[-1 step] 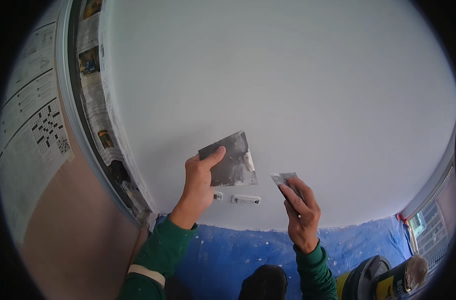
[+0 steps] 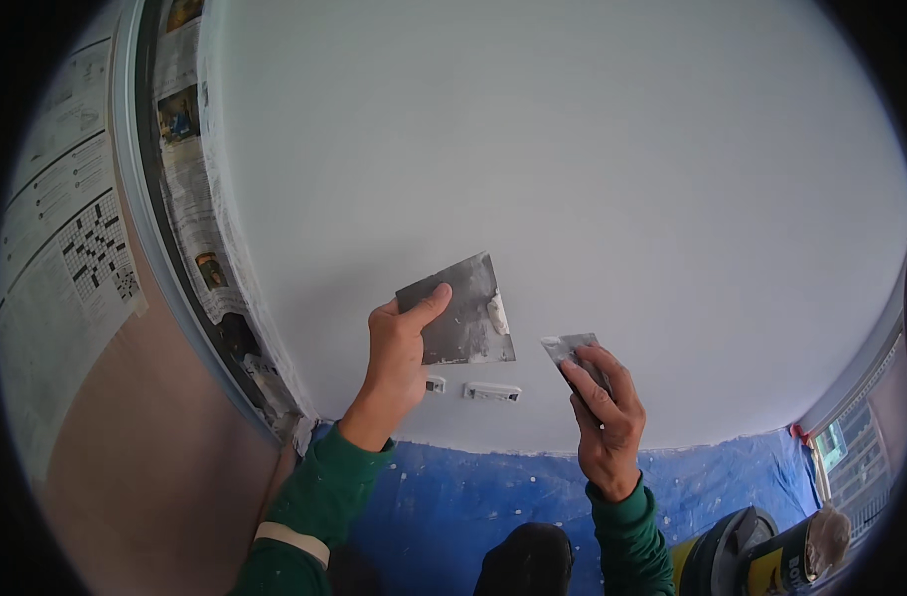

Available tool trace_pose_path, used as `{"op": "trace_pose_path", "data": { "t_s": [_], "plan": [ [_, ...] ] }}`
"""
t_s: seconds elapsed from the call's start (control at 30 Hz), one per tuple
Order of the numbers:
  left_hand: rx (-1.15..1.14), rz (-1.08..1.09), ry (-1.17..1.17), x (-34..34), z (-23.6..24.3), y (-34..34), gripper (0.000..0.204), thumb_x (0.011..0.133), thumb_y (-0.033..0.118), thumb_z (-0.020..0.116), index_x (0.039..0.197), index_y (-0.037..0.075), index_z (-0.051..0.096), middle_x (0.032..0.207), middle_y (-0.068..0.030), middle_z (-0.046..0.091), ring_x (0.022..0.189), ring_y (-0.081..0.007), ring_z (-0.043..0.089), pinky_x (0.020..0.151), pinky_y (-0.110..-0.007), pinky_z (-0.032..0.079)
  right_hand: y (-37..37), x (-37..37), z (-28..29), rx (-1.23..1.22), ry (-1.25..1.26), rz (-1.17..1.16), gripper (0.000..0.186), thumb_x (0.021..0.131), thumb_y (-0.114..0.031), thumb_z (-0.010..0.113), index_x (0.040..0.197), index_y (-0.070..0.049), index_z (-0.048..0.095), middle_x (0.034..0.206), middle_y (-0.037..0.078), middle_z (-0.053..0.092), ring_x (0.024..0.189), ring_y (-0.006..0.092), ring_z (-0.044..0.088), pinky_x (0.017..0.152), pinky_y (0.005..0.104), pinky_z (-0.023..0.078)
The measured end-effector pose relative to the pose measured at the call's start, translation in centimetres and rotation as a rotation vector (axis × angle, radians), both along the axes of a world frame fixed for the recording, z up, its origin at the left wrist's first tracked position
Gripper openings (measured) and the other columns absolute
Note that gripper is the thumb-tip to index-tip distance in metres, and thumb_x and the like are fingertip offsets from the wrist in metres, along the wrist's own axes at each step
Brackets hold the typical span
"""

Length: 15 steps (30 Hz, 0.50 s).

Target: The person applies plaster to a white wall using a trowel and a smaller scraper. They smooth the surface near the ceiling and around electrical outlets, then move to the corner by a window to apply plaster along the trim.

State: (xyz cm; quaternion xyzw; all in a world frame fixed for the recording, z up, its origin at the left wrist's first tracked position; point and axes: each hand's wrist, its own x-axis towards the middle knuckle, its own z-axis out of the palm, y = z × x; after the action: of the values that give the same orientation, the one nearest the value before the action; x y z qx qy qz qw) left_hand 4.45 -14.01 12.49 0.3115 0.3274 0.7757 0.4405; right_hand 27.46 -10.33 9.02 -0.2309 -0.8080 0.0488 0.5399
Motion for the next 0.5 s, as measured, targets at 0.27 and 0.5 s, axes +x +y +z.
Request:
{"op": "trace_pose_path", "data": {
  "t_s": [0.27, 0.5],
  "plan": [
    [0.038, 0.184, 0.162, -0.6, -1.6, 0.1, 0.021, 0.087, 0.015, 0.067, 0.095, -0.004, 0.066, 0.088, -0.0047, 0.066, 0.079, -0.0111, 0.061, 0.074, -0.026, 0.049, 0.4, -2.4, 0.9, 0.196, -0.277, -0.08, 0.054, 0.066, 0.005, 0.063, 0.115, -0.02, 0.067, 0.116, 0.01, 0.058, 0.112, 0.036, 0.054, 0.087, 0.0438, 0.047],
    [0.097, 0.303, 0.222, -0.8, -2.7, 0.9, 0.015, 0.085, 0.013, 0.069, 0.09, -0.002, 0.068, 0.087, -0.0023, 0.066, 0.08, -0.0093, 0.058, 0.077, -0.023, 0.044, -0.5, -3.5, -0.7, 0.202, -0.444, -0.084, 0.054, 0.069, 0.002, 0.064, 0.118, -0.021, 0.064, 0.119, 0.009, 0.054, 0.115, 0.0326, 0.051, 0.086, 0.0438, 0.046]
  ]
}}
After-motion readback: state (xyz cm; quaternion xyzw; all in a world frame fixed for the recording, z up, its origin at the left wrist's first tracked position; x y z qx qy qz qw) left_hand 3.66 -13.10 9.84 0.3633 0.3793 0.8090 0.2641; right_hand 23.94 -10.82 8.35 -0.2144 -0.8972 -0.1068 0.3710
